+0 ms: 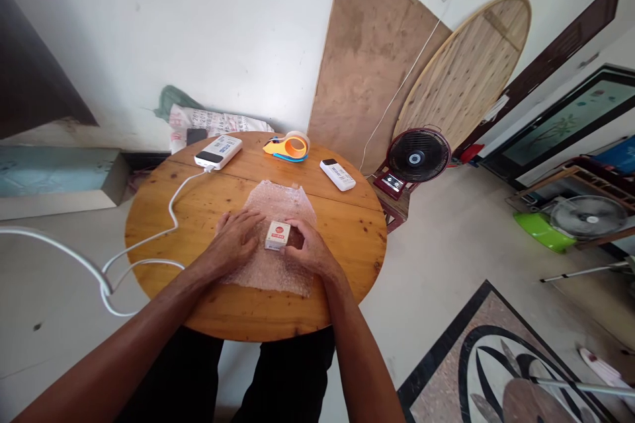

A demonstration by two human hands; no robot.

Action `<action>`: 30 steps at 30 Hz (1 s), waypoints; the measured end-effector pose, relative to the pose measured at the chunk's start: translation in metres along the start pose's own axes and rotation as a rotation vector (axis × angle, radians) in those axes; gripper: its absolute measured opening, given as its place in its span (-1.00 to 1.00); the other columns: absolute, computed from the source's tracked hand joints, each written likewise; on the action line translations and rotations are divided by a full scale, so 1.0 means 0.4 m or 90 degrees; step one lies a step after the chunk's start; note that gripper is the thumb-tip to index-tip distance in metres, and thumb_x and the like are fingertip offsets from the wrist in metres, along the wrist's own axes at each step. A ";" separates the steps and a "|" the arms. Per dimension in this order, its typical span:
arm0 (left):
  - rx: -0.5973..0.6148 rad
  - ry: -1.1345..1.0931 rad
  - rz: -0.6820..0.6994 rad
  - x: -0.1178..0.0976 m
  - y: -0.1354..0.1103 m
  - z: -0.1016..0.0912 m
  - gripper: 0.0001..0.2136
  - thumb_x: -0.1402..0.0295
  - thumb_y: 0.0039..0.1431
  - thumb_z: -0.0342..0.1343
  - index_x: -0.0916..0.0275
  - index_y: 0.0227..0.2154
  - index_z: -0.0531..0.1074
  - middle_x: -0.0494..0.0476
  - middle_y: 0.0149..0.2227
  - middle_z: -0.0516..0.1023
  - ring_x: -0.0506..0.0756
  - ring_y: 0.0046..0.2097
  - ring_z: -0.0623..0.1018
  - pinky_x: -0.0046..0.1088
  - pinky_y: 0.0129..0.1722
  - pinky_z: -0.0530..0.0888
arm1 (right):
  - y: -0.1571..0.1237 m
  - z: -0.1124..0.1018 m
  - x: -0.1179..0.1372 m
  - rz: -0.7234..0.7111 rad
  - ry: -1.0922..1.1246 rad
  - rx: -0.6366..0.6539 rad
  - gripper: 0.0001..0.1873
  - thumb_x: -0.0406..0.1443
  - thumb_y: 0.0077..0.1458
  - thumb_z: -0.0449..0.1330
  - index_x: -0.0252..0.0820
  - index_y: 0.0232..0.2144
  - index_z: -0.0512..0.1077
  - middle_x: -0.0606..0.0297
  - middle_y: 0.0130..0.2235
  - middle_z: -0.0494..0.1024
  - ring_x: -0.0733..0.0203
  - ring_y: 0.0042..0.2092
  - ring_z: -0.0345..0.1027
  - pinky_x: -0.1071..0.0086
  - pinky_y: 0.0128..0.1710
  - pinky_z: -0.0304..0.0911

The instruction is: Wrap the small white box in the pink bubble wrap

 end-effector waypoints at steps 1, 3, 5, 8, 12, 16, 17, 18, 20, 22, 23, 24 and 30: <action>-0.012 -0.006 0.000 -0.001 0.001 -0.002 -0.52 0.48 0.01 -0.07 0.21 0.06 0.33 0.18 0.16 0.35 0.25 0.24 0.21 0.06 0.23 -0.01 | 0.001 0.001 -0.001 -0.005 0.004 0.000 -0.44 -0.29 -0.07 0.30 -0.10 0.02 0.30 0.19 0.10 0.35 0.07 0.14 0.22 0.16 0.16 0.09; -0.039 -0.015 0.007 -0.009 -0.001 -0.015 -0.54 0.50 0.03 -0.08 0.22 0.03 0.36 0.19 0.14 0.38 0.25 0.23 0.22 0.05 0.21 0.06 | 0.003 0.003 -0.005 -0.009 0.008 -0.001 -0.44 -0.29 -0.07 0.30 -0.10 0.02 0.30 0.19 0.12 0.34 0.08 0.15 0.21 0.17 0.17 0.08; -0.063 -0.013 0.038 -0.024 -0.017 -0.039 -0.57 0.50 0.04 -0.09 0.24 0.00 0.39 0.21 0.10 0.41 0.25 0.21 0.25 -0.01 0.19 0.15 | 0.003 0.004 -0.009 -0.007 0.011 -0.004 -0.43 -0.30 -0.08 0.30 -0.10 0.03 0.30 0.19 0.10 0.35 0.08 0.13 0.22 0.18 0.16 0.10; -0.063 0.036 0.132 -0.061 -0.074 -0.085 -0.60 0.47 0.04 -0.06 0.22 -0.02 0.40 0.21 0.06 0.44 0.25 0.20 0.27 -0.07 0.18 0.21 | 0.001 0.003 -0.012 -0.004 0.013 -0.007 -0.38 -0.32 -0.09 0.29 -0.09 0.06 0.27 0.20 0.07 0.39 0.09 0.10 0.25 0.17 0.14 0.12; 0.000 0.140 0.203 -0.098 -0.163 -0.119 -0.59 0.45 -0.04 0.04 0.15 -0.06 0.42 0.20 0.12 0.37 0.32 0.23 0.22 0.06 0.21 0.08 | -0.001 0.002 -0.010 -0.019 -0.008 0.001 -0.40 -0.33 -0.08 0.28 -0.09 0.06 0.28 0.21 0.08 0.37 0.08 0.11 0.24 0.17 0.15 0.10; 0.006 0.186 0.194 -0.110 -0.191 -0.105 -0.59 0.50 -0.07 0.06 0.19 -0.08 0.43 0.26 0.16 0.34 0.34 0.25 0.19 0.10 0.23 0.03 | -0.001 0.003 -0.010 -0.011 -0.004 -0.005 -0.37 -0.30 -0.08 0.30 -0.09 0.07 0.26 0.20 0.09 0.37 0.08 0.10 0.25 0.18 0.13 0.13; 0.002 0.186 0.195 -0.111 -0.188 -0.098 -0.63 0.50 -0.06 0.06 0.19 -0.12 0.45 0.26 0.16 0.34 0.34 0.25 0.19 0.10 0.23 0.02 | -0.001 0.003 -0.009 -0.009 -0.003 -0.010 -0.38 -0.29 -0.08 0.30 -0.10 0.06 0.27 0.20 0.08 0.38 0.08 0.09 0.26 0.18 0.12 0.14; -0.002 0.183 0.197 -0.112 -0.183 -0.090 -0.69 0.51 -0.05 0.06 0.18 -0.19 0.47 0.25 0.16 0.35 0.33 0.25 0.20 0.10 0.23 0.01 | -0.001 0.002 -0.006 -0.009 -0.002 -0.013 -0.40 -0.29 -0.08 0.30 -0.11 0.05 0.28 0.20 0.07 0.39 0.09 0.08 0.27 0.19 0.11 0.14; -0.008 0.173 0.209 -0.114 -0.171 -0.077 -0.81 0.51 -0.02 0.05 0.19 -0.34 0.48 0.22 0.15 0.36 0.31 0.25 0.21 0.09 0.24 -0.01 | -0.001 0.002 0.000 -0.012 -0.001 -0.019 -0.45 -0.29 -0.06 0.29 -0.13 0.02 0.30 0.19 0.04 0.41 0.10 0.05 0.29 0.20 0.09 0.16; -0.016 0.160 0.222 -0.115 -0.163 -0.070 -0.86 0.52 0.00 0.04 0.20 -0.45 0.47 0.19 0.14 0.38 0.29 0.25 0.22 0.08 0.25 -0.03 | -0.001 0.002 0.004 -0.014 0.000 -0.025 -0.48 -0.29 -0.04 0.28 -0.14 0.01 0.31 0.20 0.02 0.43 0.10 0.03 0.31 0.21 0.07 0.18; -0.022 0.152 0.228 -0.114 -0.161 -0.069 -0.86 0.52 0.01 0.03 0.20 -0.48 0.46 0.18 0.12 0.40 0.28 0.24 0.23 0.07 0.25 -0.03 | -0.001 0.003 0.004 -0.013 0.001 -0.028 -0.48 -0.29 -0.04 0.28 -0.13 0.02 0.31 0.20 0.01 0.43 0.10 0.02 0.31 0.21 0.06 0.19; -0.030 0.145 0.233 -0.114 -0.160 -0.068 -0.86 0.52 0.01 0.03 0.21 -0.49 0.46 0.18 0.11 0.42 0.28 0.24 0.24 0.07 0.25 -0.03 | -0.001 0.003 0.003 -0.013 0.002 -0.032 -0.48 -0.29 -0.04 0.27 -0.12 0.02 0.31 0.20 0.01 0.43 0.10 0.02 0.31 0.21 0.06 0.19; -0.079 0.104 0.258 -0.116 -0.153 -0.079 -0.84 0.51 0.07 -0.02 0.20 -0.45 0.46 0.16 0.03 0.49 0.23 0.16 0.36 0.02 0.23 0.06 | -0.002 0.006 -0.002 0.000 0.030 -0.033 -0.43 -0.23 -0.03 0.28 -0.10 0.06 0.29 0.21 0.06 0.40 0.08 0.08 0.27 0.18 0.12 0.14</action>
Point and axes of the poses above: each hand's wrist, its own y-axis towards the middle knuckle, its own z-axis out of the palm, x = y × z, the point moved 3 cm from there along y, towards the middle knuckle
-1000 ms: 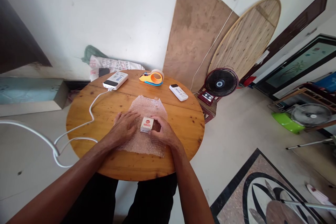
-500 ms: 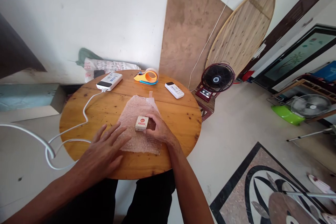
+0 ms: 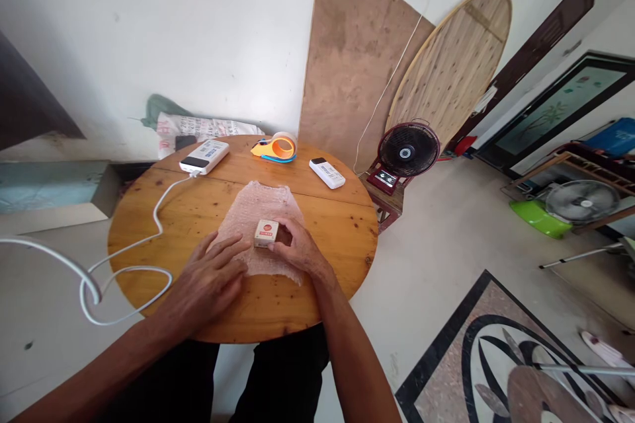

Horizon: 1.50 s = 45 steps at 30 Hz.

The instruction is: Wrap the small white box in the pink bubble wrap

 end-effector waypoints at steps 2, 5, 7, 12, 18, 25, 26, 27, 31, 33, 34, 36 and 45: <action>-0.019 -0.016 -0.014 0.005 0.014 -0.005 -0.84 0.51 0.07 -0.03 0.19 -0.43 0.44 0.14 0.00 0.51 0.20 0.12 0.39 -0.02 0.21 0.11 | -0.001 -0.004 0.006 0.026 0.035 0.012 -0.37 -0.18 -0.04 0.29 -0.08 0.10 0.26 0.21 0.11 0.36 0.07 0.12 0.24 0.17 0.14 0.13; -0.041 -0.048 -0.053 0.019 0.053 -0.010 -0.83 0.49 0.07 -0.04 0.17 -0.38 0.44 0.11 -0.07 0.55 0.14 0.02 0.48 -0.09 0.17 0.17 | -0.006 -0.021 0.019 0.073 0.148 0.004 -0.41 -0.07 0.04 0.21 -0.05 0.11 0.27 0.22 0.16 0.32 0.06 0.16 0.21 0.17 0.15 0.12; -0.051 -0.056 -0.089 0.032 0.090 -0.008 -0.85 0.46 0.07 -0.04 0.19 -0.39 0.43 0.13 -0.14 0.58 0.13 -0.08 0.53 -0.13 0.14 0.21 | -0.011 -0.038 0.030 0.064 0.214 -0.008 -0.44 0.03 0.10 0.10 -0.07 0.09 0.31 0.21 0.13 0.36 0.05 0.15 0.22 0.15 0.15 0.11; 0.020 -0.043 -0.215 0.072 0.174 0.020 -0.84 0.30 0.07 0.00 0.20 -0.48 0.43 0.15 -0.42 0.59 0.19 -0.29 0.55 -0.22 -0.06 0.34 | -0.015 -0.059 0.045 0.056 0.173 -0.018 -0.31 0.06 -0.03 0.21 -0.07 0.11 0.28 0.19 0.05 0.43 0.01 0.10 0.26 0.13 0.11 0.13; 0.063 -0.053 -0.256 0.095 0.187 0.035 -0.79 0.21 0.03 0.05 0.18 -0.33 0.45 0.15 -0.37 0.60 0.21 -0.25 0.55 -0.34 -0.20 0.36 | 0.002 -0.040 0.019 0.126 0.092 -0.098 -0.57 -0.13 -0.15 0.33 -0.14 -0.19 0.43 0.24 -0.08 0.48 0.13 -0.10 0.37 0.25 -0.04 0.24; 0.095 -0.238 -0.312 0.121 0.176 0.052 -0.78 0.13 0.03 0.05 0.17 -0.40 0.42 0.06 -0.38 0.56 0.12 -0.33 0.51 -0.42 -0.33 0.35 | 0.010 -0.025 -0.003 0.141 0.197 -0.134 -0.76 -0.16 -0.14 0.30 -0.19 -0.53 0.39 0.28 -0.19 0.51 0.23 -0.27 0.38 0.36 -0.23 0.27; 0.094 -0.281 -0.328 0.123 0.177 0.056 -0.80 0.15 0.03 0.05 0.18 -0.43 0.41 0.05 -0.38 0.56 0.10 -0.34 0.51 -0.43 -0.33 0.35 | 0.009 -0.025 -0.004 0.148 0.203 -0.140 -0.76 -0.16 -0.15 0.30 -0.20 -0.53 0.39 0.28 -0.20 0.52 0.24 -0.28 0.37 0.37 -0.24 0.26; 0.089 -0.320 -0.342 0.125 0.179 0.060 -0.81 0.18 0.02 0.05 0.19 -0.46 0.41 0.04 -0.37 0.56 0.08 -0.35 0.51 -0.45 -0.33 0.35 | 0.009 -0.025 -0.004 0.154 0.210 -0.145 -0.75 -0.16 -0.16 0.31 -0.20 -0.54 0.39 0.28 -0.21 0.52 0.24 -0.29 0.37 0.38 -0.25 0.26; 0.062 -0.437 -0.361 0.126 0.180 0.075 -0.83 0.22 -0.04 0.08 0.23 -0.54 0.37 0.06 -0.32 0.57 0.05 -0.35 0.49 -0.49 -0.37 0.36 | 0.008 -0.023 -0.002 0.172 0.218 -0.154 -0.74 -0.14 -0.18 0.31 -0.19 -0.53 0.37 0.30 -0.25 0.53 0.26 -0.32 0.36 0.41 -0.30 0.26; 0.048 -0.482 -0.360 0.126 0.178 0.084 -0.82 0.23 -0.07 0.10 0.24 -0.57 0.34 0.08 -0.29 0.56 0.04 -0.35 0.48 -0.50 -0.39 0.36 | 0.007 -0.024 -0.003 0.175 0.217 -0.164 -0.74 -0.16 -0.19 0.31 -0.18 -0.53 0.35 0.31 -0.28 0.53 0.27 -0.33 0.36 0.42 -0.33 0.25; 0.043 -0.500 -0.359 0.127 0.176 0.089 -0.82 0.23 -0.08 0.11 0.24 -0.58 0.33 0.08 -0.30 0.56 0.03 -0.36 0.47 -0.51 -0.40 0.35 | 0.007 -0.024 -0.004 0.178 0.219 -0.168 -0.75 -0.18 -0.19 0.31 -0.18 -0.53 0.34 0.31 -0.29 0.53 0.27 -0.34 0.36 0.43 -0.34 0.24; 0.035 -0.520 -0.356 0.129 0.174 0.097 -0.83 0.24 -0.09 0.12 0.25 -0.57 0.34 0.06 -0.34 0.54 0.01 -0.40 0.43 -0.52 -0.43 0.33 | 0.007 -0.024 -0.006 0.184 0.227 -0.173 -0.76 -0.21 -0.21 0.31 -0.18 -0.54 0.32 0.30 -0.31 0.53 0.28 -0.36 0.35 0.44 -0.38 0.22; 0.035 -0.569 -0.369 0.125 0.170 0.099 -0.84 0.26 -0.12 0.13 0.24 -0.55 0.33 -0.08 -0.57 0.37 -0.06 -0.53 0.29 -0.57 -0.56 0.21 | 0.008 -0.022 -0.007 0.198 0.249 -0.193 -0.76 -0.22 -0.24 0.30 -0.18 -0.56 0.31 0.31 -0.35 0.53 0.31 -0.41 0.32 0.44 -0.41 0.23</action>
Point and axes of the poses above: each hand's wrist, its own y-axis towards the middle knuckle, its own z-axis out of the palm, x = y × z, the point moved 3 cm from there along y, towards the middle knuckle
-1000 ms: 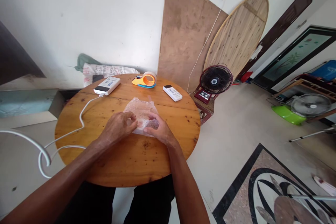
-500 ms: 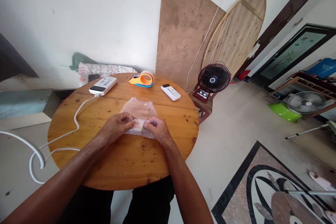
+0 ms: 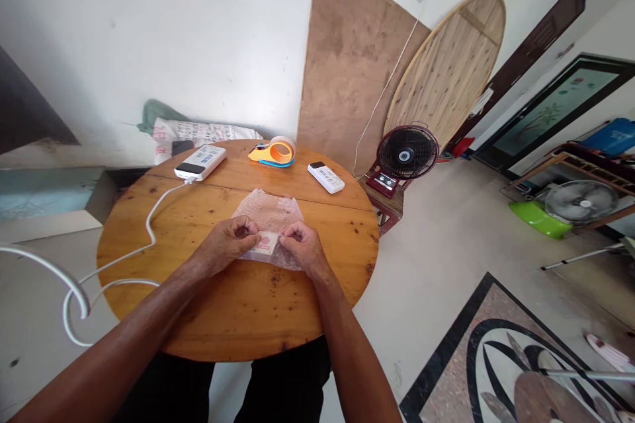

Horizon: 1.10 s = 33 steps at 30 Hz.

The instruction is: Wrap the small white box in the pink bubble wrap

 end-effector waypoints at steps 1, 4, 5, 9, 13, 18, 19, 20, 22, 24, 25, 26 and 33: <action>0.004 -0.009 -0.003 0.000 -0.001 0.000 -0.84 0.26 -0.12 0.13 0.24 -0.55 0.33 -0.08 -0.57 0.36 -0.06 -0.53 0.29 -0.57 -0.56 0.20 | -0.001 -0.001 0.000 0.007 0.005 -0.002 -0.77 -0.22 -0.24 0.30 -0.18 -0.56 0.32 0.31 -0.35 0.53 0.32 -0.41 0.31 0.45 -0.41 0.23; 0.005 -0.018 -0.002 0.001 -0.003 0.000 -0.84 0.27 -0.11 0.13 0.25 -0.55 0.33 -0.08 -0.57 0.36 -0.06 -0.53 0.28 -0.57 -0.55 0.20 | -0.003 -0.002 0.000 0.028 0.024 -0.005 -0.78 -0.25 -0.25 0.30 -0.18 -0.57 0.31 0.30 -0.34 0.54 0.31 -0.41 0.31 0.45 -0.41 0.23; 0.004 -0.021 -0.002 0.002 -0.004 0.000 -0.84 0.27 -0.11 0.14 0.25 -0.55 0.33 -0.08 -0.57 0.36 -0.06 -0.53 0.28 -0.57 -0.55 0.20 | -0.003 -0.002 0.001 0.030 0.028 -0.005 -0.77 -0.25 -0.25 0.30 -0.18 -0.57 0.31 0.31 -0.35 0.54 0.31 -0.41 0.31 0.45 -0.41 0.23; 0.000 -0.037 -0.013 0.002 -0.009 0.000 -0.83 0.27 -0.09 0.15 0.25 -0.56 0.32 -0.06 -0.54 0.40 -0.06 -0.53 0.31 -0.56 -0.53 0.23 | -0.005 -0.002 0.005 0.024 0.020 -0.003 -0.75 -0.21 -0.24 0.31 -0.17 -0.57 0.30 0.32 -0.36 0.54 0.30 -0.42 0.31 0.43 -0.41 0.24; -0.001 -0.042 -0.013 -0.004 -0.012 0.000 -0.84 0.28 -0.08 0.14 0.25 -0.55 0.32 -0.04 -0.51 0.44 -0.06 -0.52 0.33 -0.56 -0.52 0.25 | -0.006 0.000 0.007 0.010 -0.001 0.004 -0.72 -0.16 -0.20 0.31 -0.16 -0.54 0.29 0.33 -0.37 0.53 0.28 -0.39 0.33 0.41 -0.36 0.25; -0.005 -0.051 -0.005 -0.011 -0.013 -0.002 -0.83 0.26 -0.08 0.13 0.25 -0.56 0.32 0.00 -0.45 0.48 -0.04 -0.48 0.37 -0.55 -0.50 0.28 | -0.008 0.002 0.007 -0.010 -0.025 0.006 -0.73 -0.15 -0.13 0.28 -0.15 -0.52 0.28 0.39 -0.47 0.45 0.32 -0.45 0.26 0.45 -0.43 0.16; -0.008 -0.049 -0.001 -0.012 -0.013 -0.002 -0.83 0.26 -0.08 0.13 0.25 -0.56 0.32 0.02 -0.42 0.49 -0.04 -0.47 0.38 -0.54 -0.49 0.29 | -0.009 0.002 0.008 -0.018 -0.031 0.008 -0.73 -0.15 -0.13 0.28 -0.15 -0.52 0.28 0.40 -0.48 0.44 0.33 -0.46 0.24 0.45 -0.44 0.14; -0.011 -0.046 0.003 -0.011 -0.013 -0.002 -0.83 0.27 -0.08 0.13 0.25 -0.57 0.32 0.04 -0.39 0.49 -0.03 -0.46 0.38 -0.54 -0.49 0.29 | -0.009 0.003 0.010 -0.026 -0.037 0.011 -0.73 -0.15 -0.12 0.27 -0.15 -0.53 0.27 0.40 -0.49 0.43 0.33 -0.47 0.24 0.45 -0.44 0.13; -0.016 -0.043 0.011 -0.009 -0.013 -0.001 -0.83 0.27 -0.08 0.13 0.26 -0.57 0.31 0.07 -0.33 0.50 -0.03 -0.44 0.39 -0.54 -0.48 0.30 | -0.010 0.004 0.013 -0.039 -0.048 0.014 -0.72 -0.15 -0.13 0.27 -0.15 -0.54 0.26 0.38 -0.46 0.45 0.32 -0.46 0.24 0.45 -0.44 0.14; -0.019 -0.050 0.020 -0.006 -0.012 0.002 -0.84 0.28 -0.08 0.12 0.26 -0.57 0.31 0.07 -0.32 0.50 -0.03 -0.43 0.40 -0.54 -0.47 0.31 | -0.011 0.004 0.016 -0.047 -0.051 0.013 -0.72 -0.15 -0.13 0.28 -0.15 -0.54 0.26 0.36 -0.43 0.47 0.32 -0.44 0.26 0.44 -0.43 0.16; -0.020 -0.056 0.024 -0.005 -0.012 0.003 -0.85 0.29 -0.07 0.11 0.25 -0.57 0.31 0.07 -0.32 0.50 -0.03 -0.43 0.40 -0.54 -0.46 0.32 | -0.012 0.004 0.017 -0.049 -0.049 0.012 -0.72 -0.15 -0.13 0.28 -0.15 -0.54 0.26 0.36 -0.42 0.47 0.31 -0.43 0.26 0.44 -0.42 0.17; -0.020 -0.061 0.028 -0.004 -0.012 0.004 -0.85 0.29 -0.07 0.11 0.25 -0.57 0.31 0.06 -0.32 0.50 -0.03 -0.42 0.41 -0.53 -0.46 0.32 | -0.012 0.003 0.018 -0.052 -0.046 0.011 -0.72 -0.15 -0.14 0.28 -0.16 -0.54 0.26 0.35 -0.42 0.47 0.31 -0.43 0.27 0.44 -0.41 0.17; -0.032 -0.042 0.034 -0.006 -0.011 0.008 -0.87 0.31 -0.07 0.08 0.24 -0.58 0.30 0.04 -0.41 0.49 -0.02 -0.44 0.39 -0.53 -0.47 0.31 | -0.010 0.004 0.014 -0.046 -0.023 -0.003 -0.75 -0.21 -0.16 0.28 -0.17 -0.56 0.27 0.35 -0.42 0.47 0.33 -0.44 0.27 0.45 -0.41 0.17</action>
Point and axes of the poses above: each hand's wrist, its own y-axis towards the middle knuckle, its own z-axis out of the palm, x = y × z, the point moved 3 cm from there along y, towards the middle knuckle
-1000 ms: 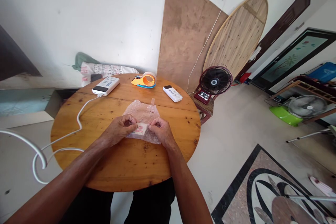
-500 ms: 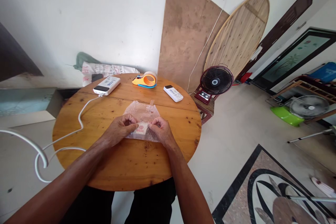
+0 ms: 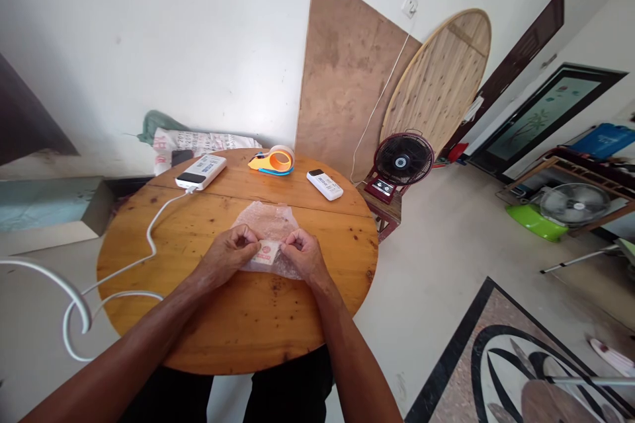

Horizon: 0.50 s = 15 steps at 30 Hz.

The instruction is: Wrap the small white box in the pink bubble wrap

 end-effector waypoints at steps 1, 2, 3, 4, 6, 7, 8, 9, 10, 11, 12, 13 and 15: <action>-0.002 0.001 -0.003 0.001 0.000 0.000 -0.87 0.31 -0.07 0.08 0.24 -0.58 0.29 0.03 -0.42 0.48 -0.02 -0.45 0.37 -0.54 -0.47 0.30 | 0.001 0.001 -0.002 0.002 -0.003 -0.006 -0.75 -0.22 -0.16 0.28 -0.18 -0.56 0.26 0.38 -0.46 0.45 0.35 -0.47 0.24 0.46 -0.44 0.15; -0.004 0.000 -0.004 0.002 0.001 0.001 -0.87 0.31 -0.07 0.07 0.24 -0.58 0.29 0.02 -0.44 0.47 -0.03 -0.46 0.36 -0.54 -0.48 0.29 | 0.001 0.002 -0.005 0.006 -0.005 -0.009 -0.75 -0.21 -0.16 0.27 -0.18 -0.56 0.26 0.41 -0.51 0.41 0.36 -0.51 0.20 0.48 -0.48 0.11; -0.004 -0.001 -0.003 0.003 0.001 0.001 -0.87 0.31 -0.07 0.07 0.24 -0.58 0.28 0.01 -0.45 0.45 -0.04 -0.47 0.34 -0.54 -0.49 0.28 | 0.002 0.003 -0.007 0.010 -0.007 -0.010 -0.75 -0.21 -0.15 0.26 -0.18 -0.56 0.25 0.44 -0.55 0.38 0.38 -0.54 0.15 0.49 -0.52 0.07; -0.004 0.000 -0.001 0.004 0.001 0.002 -0.87 0.31 -0.08 0.06 0.24 -0.58 0.28 -0.01 -0.46 0.44 -0.04 -0.49 0.33 -0.55 -0.50 0.27 | 0.003 0.004 -0.010 0.012 -0.009 -0.015 -0.76 -0.21 -0.14 0.25 -0.18 -0.55 0.25 0.46 -0.57 0.35 0.39 -0.56 0.12 0.50 -0.54 0.04; -0.001 0.003 -0.002 0.007 0.002 0.004 -0.89 0.32 -0.08 0.06 0.23 -0.57 0.28 -0.04 -0.50 0.40 -0.05 -0.50 0.31 -0.56 -0.51 0.25 | 0.005 0.005 -0.012 0.005 -0.020 -0.025 -0.78 -0.21 -0.11 0.22 -0.18 -0.52 0.26 0.48 -0.58 0.33 0.40 -0.57 0.10 0.50 -0.55 0.01; 0.005 0.001 -0.006 0.008 0.002 0.006 -0.90 0.33 -0.09 0.06 0.23 -0.54 0.29 -0.06 -0.52 0.37 -0.05 -0.50 0.31 -0.56 -0.52 0.24 | 0.007 0.005 -0.013 -0.004 -0.032 -0.030 -0.80 -0.21 -0.10 0.21 -0.18 -0.50 0.27 0.47 -0.57 0.34 0.40 -0.56 0.11 0.51 -0.54 0.02; 0.011 -0.002 -0.011 0.010 0.004 0.007 -0.91 0.34 -0.09 0.06 0.23 -0.51 0.30 -0.08 -0.53 0.36 -0.05 -0.50 0.31 -0.57 -0.53 0.24 | 0.008 0.004 -0.013 -0.017 -0.047 -0.035 -0.81 -0.22 -0.10 0.21 -0.19 -0.48 0.29 0.46 -0.55 0.35 0.39 -0.55 0.12 0.50 -0.52 0.04; 0.015 -0.008 -0.017 0.012 0.005 0.008 -0.89 0.34 -0.10 0.06 0.23 -0.46 0.31 -0.09 -0.53 0.36 -0.04 -0.50 0.32 -0.57 -0.53 0.24 | 0.010 0.003 -0.013 -0.030 -0.066 -0.038 -0.82 -0.22 -0.10 0.20 -0.19 -0.48 0.30 0.45 -0.54 0.36 0.38 -0.53 0.14 0.50 -0.51 0.05; 0.017 -0.015 -0.022 0.014 0.007 0.009 -0.86 0.34 -0.11 0.07 0.22 -0.42 0.32 -0.09 -0.51 0.37 -0.03 -0.48 0.35 -0.57 -0.52 0.26 | 0.011 0.003 -0.014 -0.042 -0.086 -0.039 -0.83 -0.22 -0.09 0.19 -0.19 -0.48 0.31 0.45 -0.54 0.36 0.37 -0.52 0.15 0.50 -0.49 0.07; 0.017 -0.019 -0.024 0.017 0.009 0.009 -0.83 0.34 -0.12 0.08 0.22 -0.39 0.33 -0.07 -0.49 0.39 -0.02 -0.46 0.37 -0.56 -0.50 0.28 | 0.013 0.002 -0.015 -0.054 -0.107 -0.040 -0.84 -0.23 -0.09 0.19 -0.19 -0.49 0.32 0.44 -0.53 0.36 0.36 -0.50 0.16 0.50 -0.48 0.09; 0.014 -0.017 -0.026 0.020 0.011 0.009 -0.81 0.33 -0.12 0.08 0.23 -0.37 0.34 -0.06 -0.47 0.41 -0.01 -0.43 0.39 -0.56 -0.48 0.30 | 0.014 0.001 -0.016 -0.066 -0.125 -0.043 -0.85 -0.23 -0.08 0.18 -0.19 -0.49 0.33 0.43 -0.53 0.35 0.35 -0.49 0.18 0.49 -0.48 0.10; 0.010 -0.011 -0.028 0.025 0.013 0.009 -0.80 0.32 -0.12 0.09 0.23 -0.36 0.35 -0.04 -0.45 0.43 -0.01 -0.42 0.41 -0.55 -0.47 0.32 | 0.015 0.001 -0.017 -0.074 -0.137 -0.045 -0.86 -0.23 -0.08 0.17 -0.19 -0.50 0.33 0.42 -0.52 0.36 0.34 -0.48 0.19 0.49 -0.47 0.11; 0.009 -0.001 -0.034 0.036 0.015 0.009 -0.79 0.30 -0.11 0.10 0.24 -0.35 0.37 -0.03 -0.44 0.44 0.00 -0.42 0.41 -0.55 -0.47 0.32 | 0.016 0.000 -0.019 -0.081 -0.150 -0.045 -0.87 -0.23 -0.07 0.16 -0.19 -0.48 0.34 0.40 -0.51 0.37 0.33 -0.46 0.21 0.49 -0.46 0.12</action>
Point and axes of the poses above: each hand's wrist, its own y-axis towards the middle knuckle, its own z-axis out of the palm, x = y × z, the point moved 3 cm from there along y, towards the middle knuckle
